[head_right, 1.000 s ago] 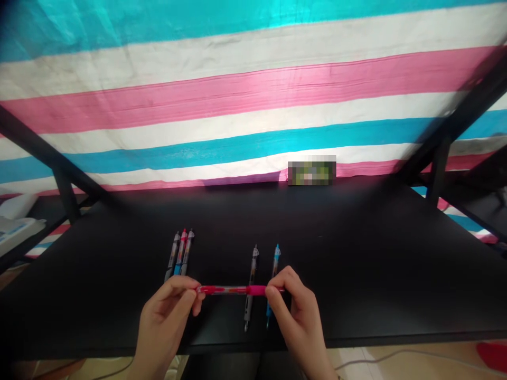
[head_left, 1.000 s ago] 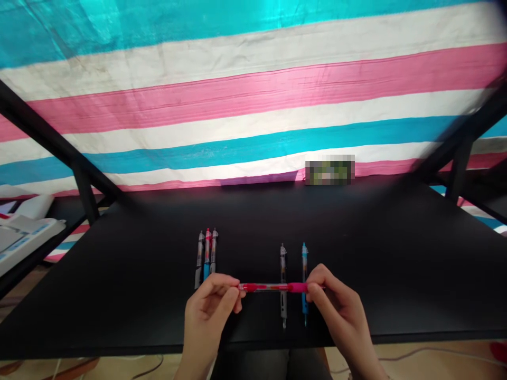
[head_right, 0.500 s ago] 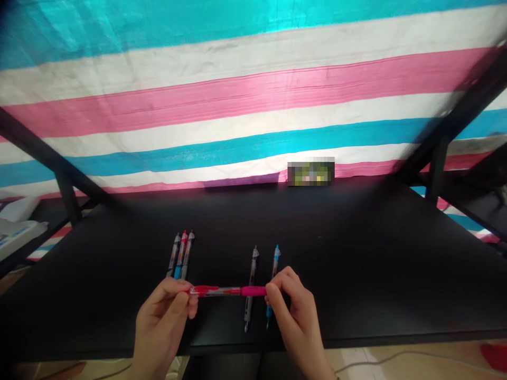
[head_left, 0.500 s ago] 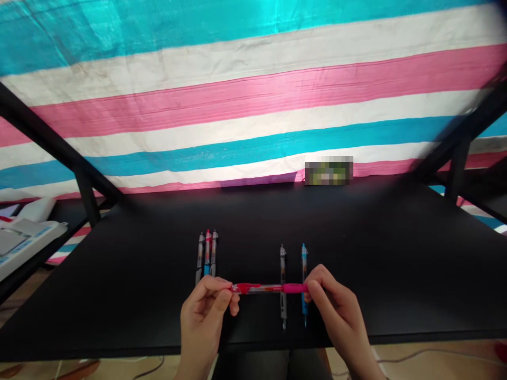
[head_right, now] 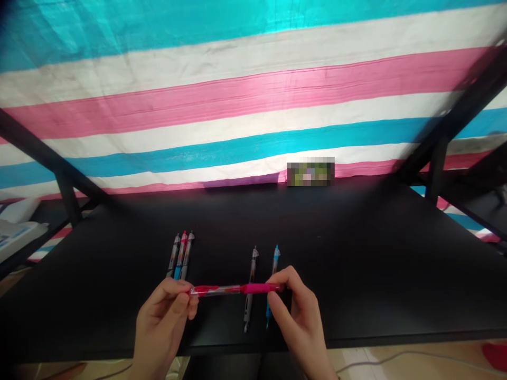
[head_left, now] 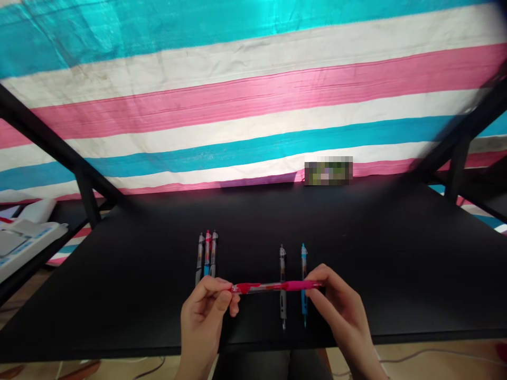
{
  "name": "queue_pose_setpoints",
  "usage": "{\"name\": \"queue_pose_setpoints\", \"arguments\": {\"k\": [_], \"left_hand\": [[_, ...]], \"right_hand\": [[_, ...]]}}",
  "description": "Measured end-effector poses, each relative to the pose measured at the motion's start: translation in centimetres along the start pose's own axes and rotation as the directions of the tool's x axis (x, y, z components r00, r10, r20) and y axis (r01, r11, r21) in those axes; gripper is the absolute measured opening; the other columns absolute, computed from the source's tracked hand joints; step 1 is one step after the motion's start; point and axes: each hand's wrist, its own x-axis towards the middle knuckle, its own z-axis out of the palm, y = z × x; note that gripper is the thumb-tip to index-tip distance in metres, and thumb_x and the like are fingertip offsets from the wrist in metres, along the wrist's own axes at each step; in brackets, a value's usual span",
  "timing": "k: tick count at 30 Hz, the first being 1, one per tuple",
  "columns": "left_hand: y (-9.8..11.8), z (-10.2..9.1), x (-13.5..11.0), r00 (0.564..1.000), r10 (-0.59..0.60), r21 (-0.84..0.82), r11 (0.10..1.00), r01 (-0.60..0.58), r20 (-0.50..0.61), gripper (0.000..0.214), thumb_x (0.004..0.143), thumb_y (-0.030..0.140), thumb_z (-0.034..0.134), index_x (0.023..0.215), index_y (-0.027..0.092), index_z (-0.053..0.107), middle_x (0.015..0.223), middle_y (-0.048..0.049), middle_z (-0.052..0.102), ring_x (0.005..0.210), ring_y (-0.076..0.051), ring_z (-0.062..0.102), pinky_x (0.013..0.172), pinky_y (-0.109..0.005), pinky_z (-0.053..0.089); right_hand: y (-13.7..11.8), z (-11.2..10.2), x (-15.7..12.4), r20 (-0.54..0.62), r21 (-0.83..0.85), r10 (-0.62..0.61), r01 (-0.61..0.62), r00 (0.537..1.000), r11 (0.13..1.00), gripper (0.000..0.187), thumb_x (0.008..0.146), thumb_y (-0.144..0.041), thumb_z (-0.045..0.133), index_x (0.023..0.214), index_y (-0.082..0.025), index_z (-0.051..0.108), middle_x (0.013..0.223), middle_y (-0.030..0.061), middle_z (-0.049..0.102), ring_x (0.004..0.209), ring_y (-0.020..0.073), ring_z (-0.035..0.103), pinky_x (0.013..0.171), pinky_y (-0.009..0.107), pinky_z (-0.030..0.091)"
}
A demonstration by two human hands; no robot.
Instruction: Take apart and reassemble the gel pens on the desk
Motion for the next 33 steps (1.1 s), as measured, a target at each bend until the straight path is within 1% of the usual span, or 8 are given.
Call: {"name": "queue_pose_setpoints", "arguments": {"k": [2,7,13,18,23,28,30,33], "left_hand": [[0.0,0.0,0.0,1.000,0.003,-0.003,1.000,-0.003,0.006,0.015,0.088,0.033,0.086,0.083,0.020,0.080,0.076,-0.0024,0.072,0.055,-0.011,0.065,0.051,-0.021,0.053],[0.0,0.0,0.0,1.000,0.003,-0.019,1.000,-0.003,0.012,0.014,0.088,0.032,0.086,0.083,0.021,0.080,0.078,-0.0019,0.072,0.055,-0.010,0.065,0.052,-0.020,0.054],[0.1,-0.1,0.0,1.000,-0.004,-0.022,1.000,0.004,0.019,0.013,0.089,0.031,0.085,0.084,0.020,0.080,0.076,-0.0021,0.071,0.055,-0.011,0.065,0.052,-0.020,0.053],[0.2,-0.1,0.1,1.000,-0.008,-0.003,1.000,0.008,0.009,0.020,0.086,0.035,0.087,0.081,0.018,0.079,0.071,-0.0027,0.069,0.052,-0.011,0.063,0.050,-0.022,0.052],[-0.1,-0.3,-0.1,1.000,-0.011,-0.012,1.000,0.011,0.009,0.020,0.087,0.035,0.086,0.081,0.017,0.078,0.072,-0.0031,0.069,0.053,-0.012,0.063,0.050,-0.022,0.052],[-0.1,-0.2,-0.1,1.000,-0.022,-0.021,1.000,0.022,-0.006,0.020,0.087,0.034,0.087,0.082,0.017,0.078,0.074,-0.0042,0.071,0.054,-0.012,0.064,0.050,-0.022,0.053],[0.1,-0.1,0.0,1.000,-0.022,-0.032,0.999,0.022,-0.015,0.020,0.087,0.034,0.087,0.081,0.017,0.078,0.074,-0.0040,0.071,0.054,-0.012,0.064,0.050,-0.021,0.053],[0.4,0.3,0.1,0.998,-0.011,-0.069,0.998,0.007,-0.058,0.021,0.084,0.034,0.089,0.079,0.017,0.078,0.073,-0.0023,0.069,0.052,-0.010,0.063,0.049,-0.019,0.052]], "right_hand": [[0.1,0.0,0.0,0.003,0.002,0.022,-0.022,1.000,1.000,0.026,0.105,-0.043,0.057,0.089,-0.023,0.063,0.081,0.0014,0.054,0.074,0.0195,0.050,0.067,0.030,0.040],[0.3,0.3,0.1,0.000,-0.020,0.017,-0.017,1.000,1.000,0.041,0.107,-0.041,0.054,0.071,-0.022,0.052,0.074,-0.0002,0.047,0.068,0.0171,0.044,0.063,0.030,0.036],[0.2,0.2,-0.1,-0.023,0.048,0.037,-0.036,0.999,0.998,0.023,0.103,-0.040,0.060,0.087,-0.024,0.062,0.081,0.0000,0.052,0.073,0.0178,0.046,0.066,0.029,0.038],[0.2,0.1,0.0,0.014,0.023,0.017,-0.017,1.000,1.000,0.039,0.107,-0.041,0.054,0.073,-0.022,0.055,0.075,0.0004,0.049,0.069,0.0177,0.045,0.063,0.030,0.037],[-0.1,0.3,-0.1,-0.030,0.036,0.069,-0.068,0.997,0.997,0.029,0.103,-0.045,0.059,0.085,-0.023,0.062,0.080,0.0009,0.052,0.072,0.0190,0.048,0.066,0.030,0.039],[0.2,0.3,0.0,-0.024,0.039,0.062,-0.061,0.998,0.997,0.039,0.106,-0.043,0.057,0.073,-0.022,0.060,0.075,0.0003,0.051,0.067,0.0165,0.047,0.061,0.029,0.038],[0.7,0.1,0.1,-0.030,0.089,0.039,-0.037,0.999,0.995,0.034,0.105,-0.040,0.061,0.076,-0.023,0.063,0.078,0.0011,0.053,0.070,0.0173,0.050,0.062,0.028,0.041],[1.8,-0.5,0.2,-0.048,0.203,-0.002,0.012,0.999,0.979,0.015,0.101,-0.034,0.069,0.089,-0.025,0.071,0.087,0.0035,0.062,0.077,0.0191,0.058,0.064,0.028,0.045]]}}
